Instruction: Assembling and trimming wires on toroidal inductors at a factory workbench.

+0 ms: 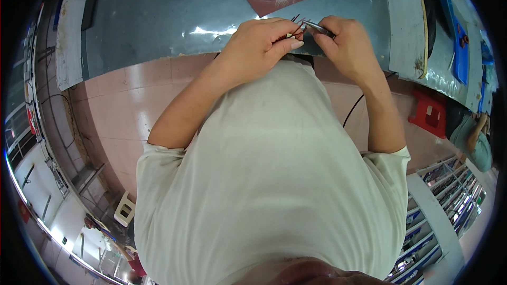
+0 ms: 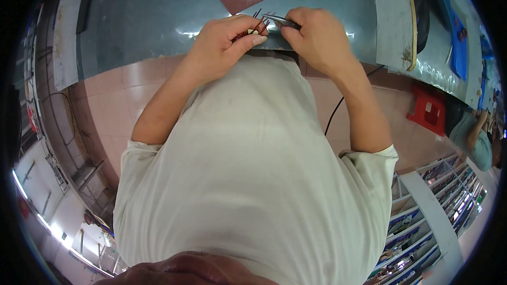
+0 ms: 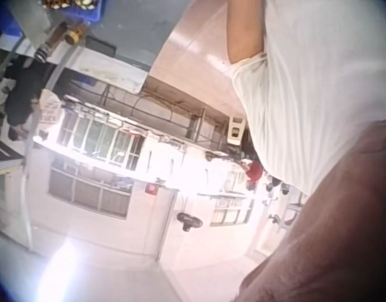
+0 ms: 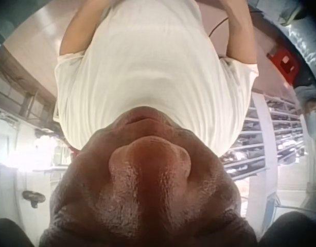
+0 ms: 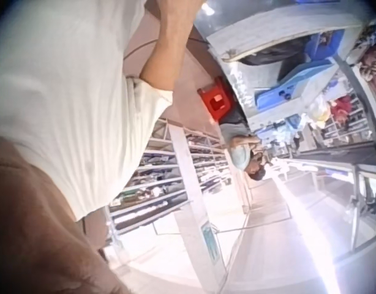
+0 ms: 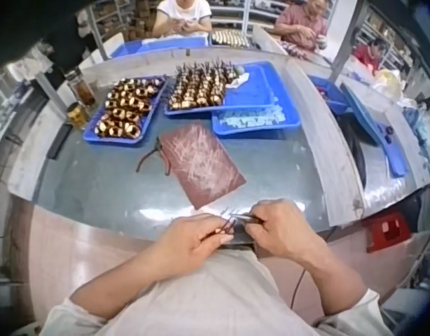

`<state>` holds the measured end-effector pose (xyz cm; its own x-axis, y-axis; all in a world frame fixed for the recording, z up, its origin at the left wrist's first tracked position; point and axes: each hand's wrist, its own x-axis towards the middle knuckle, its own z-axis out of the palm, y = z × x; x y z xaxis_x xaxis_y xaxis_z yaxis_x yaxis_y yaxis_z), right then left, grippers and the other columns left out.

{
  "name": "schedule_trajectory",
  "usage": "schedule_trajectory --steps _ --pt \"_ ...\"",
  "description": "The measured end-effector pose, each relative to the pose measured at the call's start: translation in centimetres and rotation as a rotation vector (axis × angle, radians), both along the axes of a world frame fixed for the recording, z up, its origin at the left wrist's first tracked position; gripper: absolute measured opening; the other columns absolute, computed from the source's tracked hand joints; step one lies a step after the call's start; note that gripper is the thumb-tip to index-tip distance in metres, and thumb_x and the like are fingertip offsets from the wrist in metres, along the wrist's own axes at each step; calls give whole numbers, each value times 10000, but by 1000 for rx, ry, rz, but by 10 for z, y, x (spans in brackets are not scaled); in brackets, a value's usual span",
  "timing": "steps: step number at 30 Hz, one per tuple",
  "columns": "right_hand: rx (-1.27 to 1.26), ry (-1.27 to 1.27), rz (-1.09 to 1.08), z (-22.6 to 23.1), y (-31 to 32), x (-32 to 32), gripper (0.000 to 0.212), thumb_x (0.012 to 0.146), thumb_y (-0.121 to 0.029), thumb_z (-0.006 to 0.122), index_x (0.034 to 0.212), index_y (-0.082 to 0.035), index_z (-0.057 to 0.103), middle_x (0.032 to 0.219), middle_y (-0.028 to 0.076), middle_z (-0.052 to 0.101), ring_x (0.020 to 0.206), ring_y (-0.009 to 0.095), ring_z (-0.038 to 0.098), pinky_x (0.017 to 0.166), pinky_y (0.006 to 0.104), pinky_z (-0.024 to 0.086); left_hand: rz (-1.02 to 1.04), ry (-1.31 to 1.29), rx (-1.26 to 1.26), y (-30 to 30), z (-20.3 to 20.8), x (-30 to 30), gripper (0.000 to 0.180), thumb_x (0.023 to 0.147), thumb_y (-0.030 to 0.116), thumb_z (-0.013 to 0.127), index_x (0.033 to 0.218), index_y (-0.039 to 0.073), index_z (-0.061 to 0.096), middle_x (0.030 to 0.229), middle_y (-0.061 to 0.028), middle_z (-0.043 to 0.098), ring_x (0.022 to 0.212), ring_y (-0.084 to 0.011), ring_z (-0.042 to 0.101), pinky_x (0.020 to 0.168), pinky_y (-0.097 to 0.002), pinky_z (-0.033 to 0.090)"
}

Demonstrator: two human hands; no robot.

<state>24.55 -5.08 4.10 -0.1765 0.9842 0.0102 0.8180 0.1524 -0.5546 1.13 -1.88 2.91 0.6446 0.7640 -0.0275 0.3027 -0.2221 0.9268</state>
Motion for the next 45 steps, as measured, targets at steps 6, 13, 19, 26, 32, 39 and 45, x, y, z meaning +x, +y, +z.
schedule_trajectory --steps 6,13,19,26,32,39,45 --pt "-246 60 -17 -2 5 0 271 882 -229 679 845 39 665 795 209 640 728 428 594 639 493 438 -30 -43 99 2 -10 -1 193 978 155 687 1093 1 691 814 -66 636 690 -143 528 652 -304 443" --pt "87 70 -11 -3 -1 -2 153 870 -157 674 919 -14 695 905 152 665 815 375 627 705 476 478 12 -18 -66 3 -7 0 220 1033 211 640 1066 0 694 761 -31 603 691 -117 506 633 -286 424" --pt "324 -202 125 1 -4 -2 198 782 -106 750 975 -88 708 930 60 636 887 291 631 751 434 494 7 27 -88 3 -7 -1 242 1038 228 633 1054 -6 691 763 -50 608 692 -132 515 633 -300 426" --pt "377 -256 143 -1 -7 -8 227 755 -116 779 970 -97 709 918 42 632 867 277 624 741 421 490 0 5 14 0 -13 -2 236 1023 226 653 1043 -6 691 761 -99 615 685 -177 526 642 -329 441" --pt "89 -203 76 -2 7 12 202 828 -204 752 962 -54 741 868 97 695 817 291 679 719 436 528 -50 26 247 -8 -18 0 207 984 217 678 989 11 695 842 -133 662 746 -310 634 689 -379 501" --pt "204 111 -341 57 17 85 287 957 -266 677 996 17 707 745 139 655 666 231 623 649 349 476 122 24 157 -13 -2 -16 154 958 147 704 969 -6 704 848 -67 695 712 -173 629 670 -308 501" --pt "123 175 -30 37 3 3 169 923 -153 664 971 5 696 924 161 663 854 384 630 730 449 491 217 -271 -183 11 33 0 214 1011 196 680 1062 -12 696 811 17 671 697 -24 492 605 -223 404"
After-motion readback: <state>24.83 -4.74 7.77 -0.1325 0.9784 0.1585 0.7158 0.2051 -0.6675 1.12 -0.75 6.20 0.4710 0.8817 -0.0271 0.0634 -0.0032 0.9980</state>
